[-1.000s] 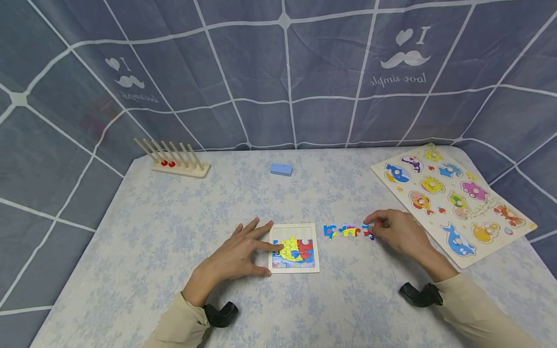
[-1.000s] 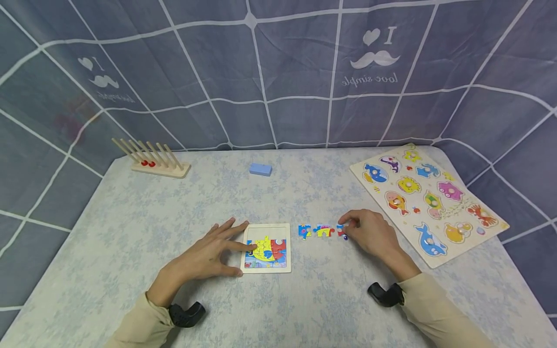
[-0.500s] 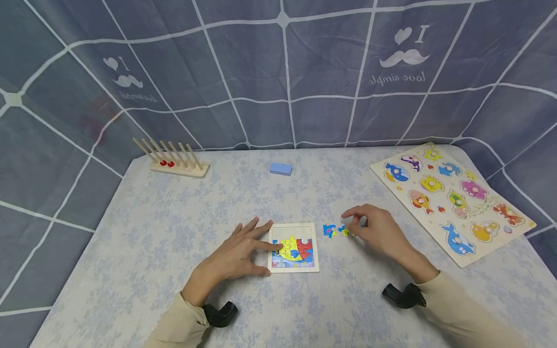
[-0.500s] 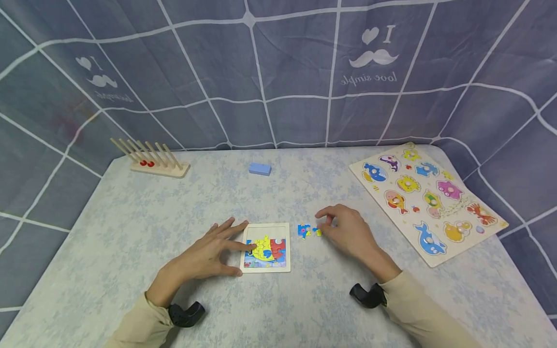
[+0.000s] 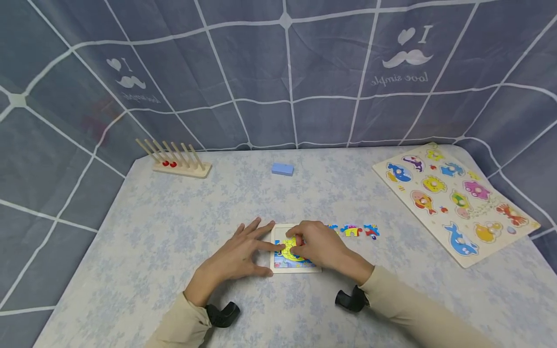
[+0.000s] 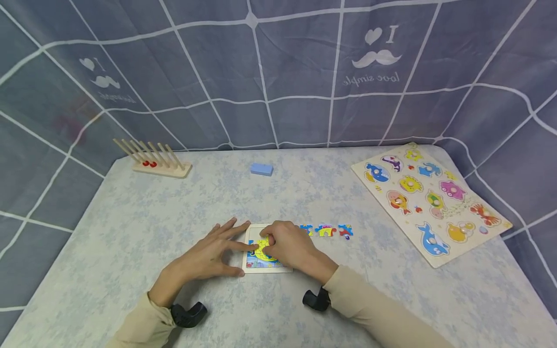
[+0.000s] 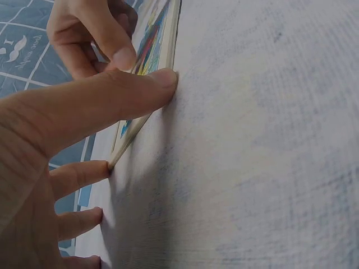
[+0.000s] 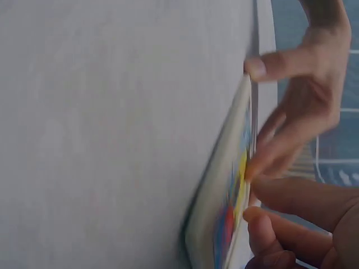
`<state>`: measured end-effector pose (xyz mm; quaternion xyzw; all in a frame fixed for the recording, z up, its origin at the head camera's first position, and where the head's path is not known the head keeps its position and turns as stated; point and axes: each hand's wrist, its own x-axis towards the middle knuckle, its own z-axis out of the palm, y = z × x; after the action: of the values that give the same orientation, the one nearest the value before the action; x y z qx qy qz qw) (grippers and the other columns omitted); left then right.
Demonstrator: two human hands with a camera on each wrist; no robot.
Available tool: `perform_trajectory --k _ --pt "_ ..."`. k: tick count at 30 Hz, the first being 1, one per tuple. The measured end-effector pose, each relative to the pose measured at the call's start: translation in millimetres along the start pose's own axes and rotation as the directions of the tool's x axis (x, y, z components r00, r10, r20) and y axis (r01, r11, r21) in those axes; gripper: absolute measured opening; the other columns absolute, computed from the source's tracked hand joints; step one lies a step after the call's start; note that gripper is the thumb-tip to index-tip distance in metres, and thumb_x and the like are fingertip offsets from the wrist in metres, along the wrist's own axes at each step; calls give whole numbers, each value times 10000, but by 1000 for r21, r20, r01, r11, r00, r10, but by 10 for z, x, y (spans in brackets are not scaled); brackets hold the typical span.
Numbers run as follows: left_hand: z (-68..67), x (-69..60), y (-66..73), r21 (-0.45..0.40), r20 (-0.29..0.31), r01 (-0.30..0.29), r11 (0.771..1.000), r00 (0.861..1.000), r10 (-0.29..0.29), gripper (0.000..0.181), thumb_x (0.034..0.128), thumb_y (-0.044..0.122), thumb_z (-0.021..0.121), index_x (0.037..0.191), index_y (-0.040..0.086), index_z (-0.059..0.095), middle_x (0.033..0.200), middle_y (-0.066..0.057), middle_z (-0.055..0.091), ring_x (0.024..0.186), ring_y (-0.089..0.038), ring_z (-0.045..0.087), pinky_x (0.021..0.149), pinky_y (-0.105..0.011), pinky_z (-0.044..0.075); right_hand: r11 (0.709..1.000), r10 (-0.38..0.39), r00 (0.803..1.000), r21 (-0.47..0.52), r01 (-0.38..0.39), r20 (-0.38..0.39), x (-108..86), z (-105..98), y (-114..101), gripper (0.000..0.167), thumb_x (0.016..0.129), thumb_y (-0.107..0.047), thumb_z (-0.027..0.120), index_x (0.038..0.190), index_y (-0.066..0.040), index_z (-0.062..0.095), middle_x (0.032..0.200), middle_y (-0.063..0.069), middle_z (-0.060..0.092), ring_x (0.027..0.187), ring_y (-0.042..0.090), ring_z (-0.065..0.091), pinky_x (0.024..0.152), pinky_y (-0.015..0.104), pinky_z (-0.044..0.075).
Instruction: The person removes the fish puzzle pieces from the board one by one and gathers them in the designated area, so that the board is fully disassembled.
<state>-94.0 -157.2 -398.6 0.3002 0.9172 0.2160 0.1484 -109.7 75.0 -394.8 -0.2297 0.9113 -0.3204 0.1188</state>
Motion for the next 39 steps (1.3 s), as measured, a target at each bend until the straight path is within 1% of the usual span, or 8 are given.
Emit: perform_trajectory --k 6,10,15,18,22,27,33,39 --pt "2 4 -6 6 -16 -13 1000 1000 13 590 760 405 836 1312 293 658 1595 -91 286 1469 -429 123 1103 -696 123 999 37 999 -5 -37 -14 14 95 -42 254 802 -128 791 1051 -115 745 654 -118 528 554 69 459 516 234 372" --pt "-4 -14 -50 -5 -10 -45 999 999 45 593 771 415 823 1323 285 651 1596 -103 281 1468 -436 124 1096 -705 128 999 48 999 -5 -48 -26 7 133 -62 243 804 -119 792 1039 -114 733 664 -125 533 551 64 465 506 240 383" --pt "-45 -15 -116 -90 -20 -62 994 998 61 608 795 387 814 1355 245 625 1571 -120 329 1465 -425 155 1074 -732 133 998 60 998 -10 -60 -25 12 144 -94 238 805 -110 790 1035 -107 727 661 -119 531 532 67 460 476 243 370" --pt "-41 15 -126 -84 -49 -34 996 998 29 654 819 449 777 1406 246 572 1568 -122 335 1453 -447 176 1058 -750 139 998 66 997 -14 -66 -27 14 145 -96 235 799 -97 789 1026 -103 726 647 -118 530 525 66 465 468 245 371" --pt "3 63 -97 16 -87 35 999 996 -33 723 828 575 708 1459 287 504 1587 -85 307 1448 -477 151 1042 -770 129 998 65 997 -14 -65 -34 5 140 -91 232 792 -81 787 1014 -98 725 636 -125 528 525 57 468 466 245 379" --pt "48 110 -70 97 -106 89 991 991 -79 724 838 610 668 1474 321 476 1602 -54 279 1454 -489 90 1043 -774 99 997 73 996 -13 -73 -42 4 125 -105 235 789 -82 784 1015 -113 726 634 -134 532 530 52 473 482 250 387" --pt "50 134 -76 104 -78 135 985 989 -127 722 826 622 675 1467 354 477 1616 -34 248 1460 -485 54 1026 -794 47 997 76 997 -20 -76 -28 9 127 -112 246 794 -92 786 1030 -116 722 656 -134 539 547 53 482 504 251 401" --pt "56 142 -74 87 -61 147 985 988 -142 725 828 608 685 1470 348 473 1620 -27 234 1463 -476 46 1016 -803 33 998 65 998 -22 -65 -18 15 122 -103 244 791 -80 793 1004 -127 683 703 -121 538 575 68 482 515 256 400"
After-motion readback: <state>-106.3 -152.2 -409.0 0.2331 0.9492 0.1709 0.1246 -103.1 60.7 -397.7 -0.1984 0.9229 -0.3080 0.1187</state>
